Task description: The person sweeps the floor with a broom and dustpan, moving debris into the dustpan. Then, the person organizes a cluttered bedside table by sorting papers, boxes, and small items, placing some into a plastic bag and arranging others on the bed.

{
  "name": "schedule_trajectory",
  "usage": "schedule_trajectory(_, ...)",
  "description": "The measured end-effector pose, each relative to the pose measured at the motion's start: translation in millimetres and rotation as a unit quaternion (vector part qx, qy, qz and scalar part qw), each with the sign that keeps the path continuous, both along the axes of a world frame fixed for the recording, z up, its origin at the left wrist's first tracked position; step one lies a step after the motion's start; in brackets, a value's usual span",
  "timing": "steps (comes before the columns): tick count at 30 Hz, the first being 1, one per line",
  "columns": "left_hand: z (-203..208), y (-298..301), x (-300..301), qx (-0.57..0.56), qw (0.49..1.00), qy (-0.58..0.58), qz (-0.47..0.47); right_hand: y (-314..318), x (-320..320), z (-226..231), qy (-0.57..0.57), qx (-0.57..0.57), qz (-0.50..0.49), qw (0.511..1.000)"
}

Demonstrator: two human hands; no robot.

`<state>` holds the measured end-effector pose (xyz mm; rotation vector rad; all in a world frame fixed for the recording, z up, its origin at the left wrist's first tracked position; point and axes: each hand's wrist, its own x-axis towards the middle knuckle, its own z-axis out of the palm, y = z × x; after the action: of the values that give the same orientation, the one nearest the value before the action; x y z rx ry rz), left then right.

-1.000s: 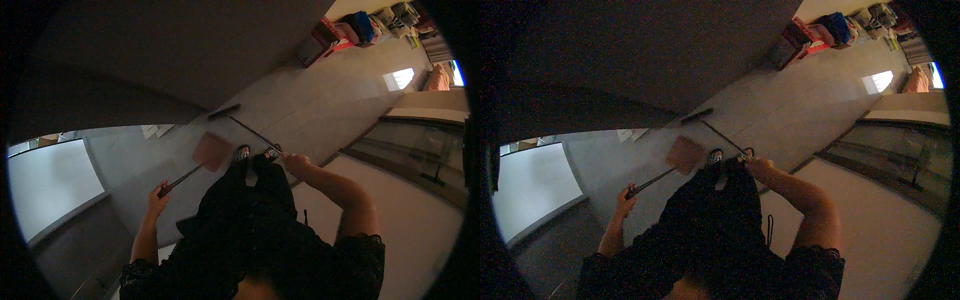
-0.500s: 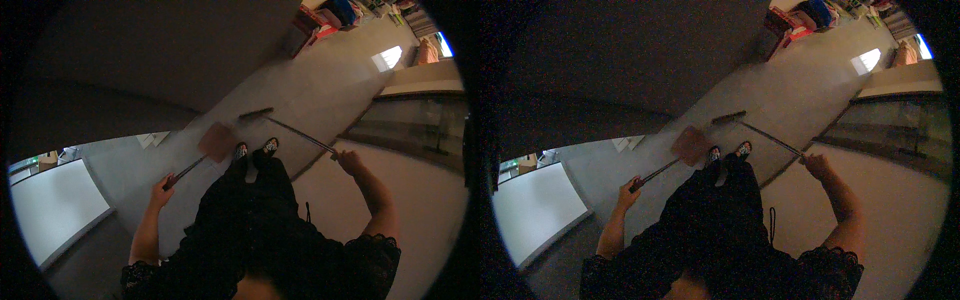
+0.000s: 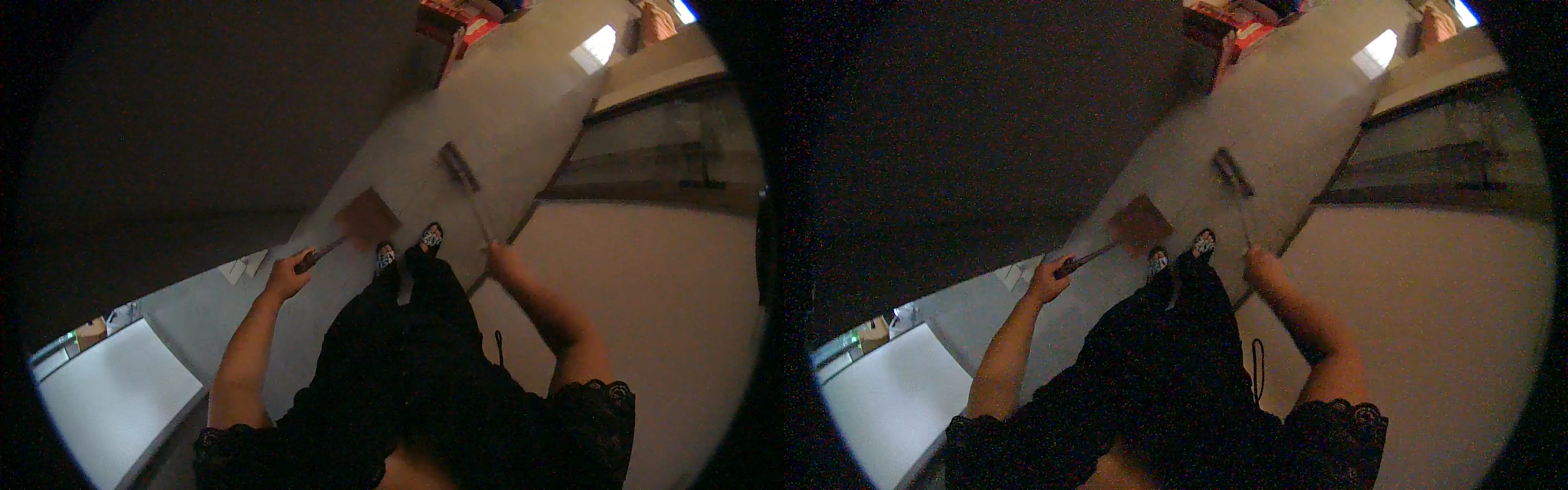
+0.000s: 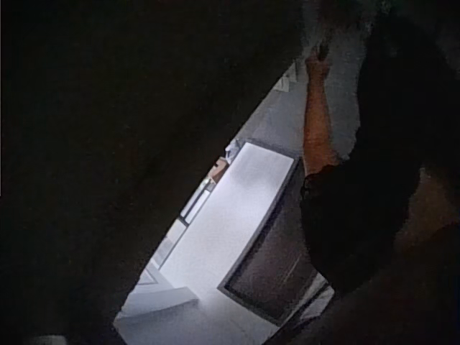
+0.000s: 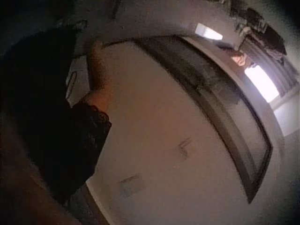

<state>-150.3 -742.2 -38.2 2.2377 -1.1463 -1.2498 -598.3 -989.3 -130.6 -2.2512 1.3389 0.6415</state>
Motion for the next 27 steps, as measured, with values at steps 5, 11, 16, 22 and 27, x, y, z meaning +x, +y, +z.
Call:
schedule_trajectory(5,-4,-18,-1,-0.042,0.999,0.002,0.016,51,27,116,0.058,0.17,0.109,0.978)
schedule_trajectory(11,-2,-53,-4,-0.025,0.998,0.046,0.023,27,-12,152,0.041,0.092,0.012,0.995)
schedule_trajectory(16,6,-113,-14,-0.014,1.0,0.015,-0.018,-26,-36,127,0.069,0.011,-0.095,0.993)
schedule_trajectory(22,11,-188,-26,-0.006,0.999,0.025,-0.037,-61,-29,86,0.055,0.139,-0.127,0.981)
schedule_trajectory(27,13,-249,-40,0.015,0.998,0.002,-0.056,-103,-63,116,0.013,0.227,-0.089,0.97)
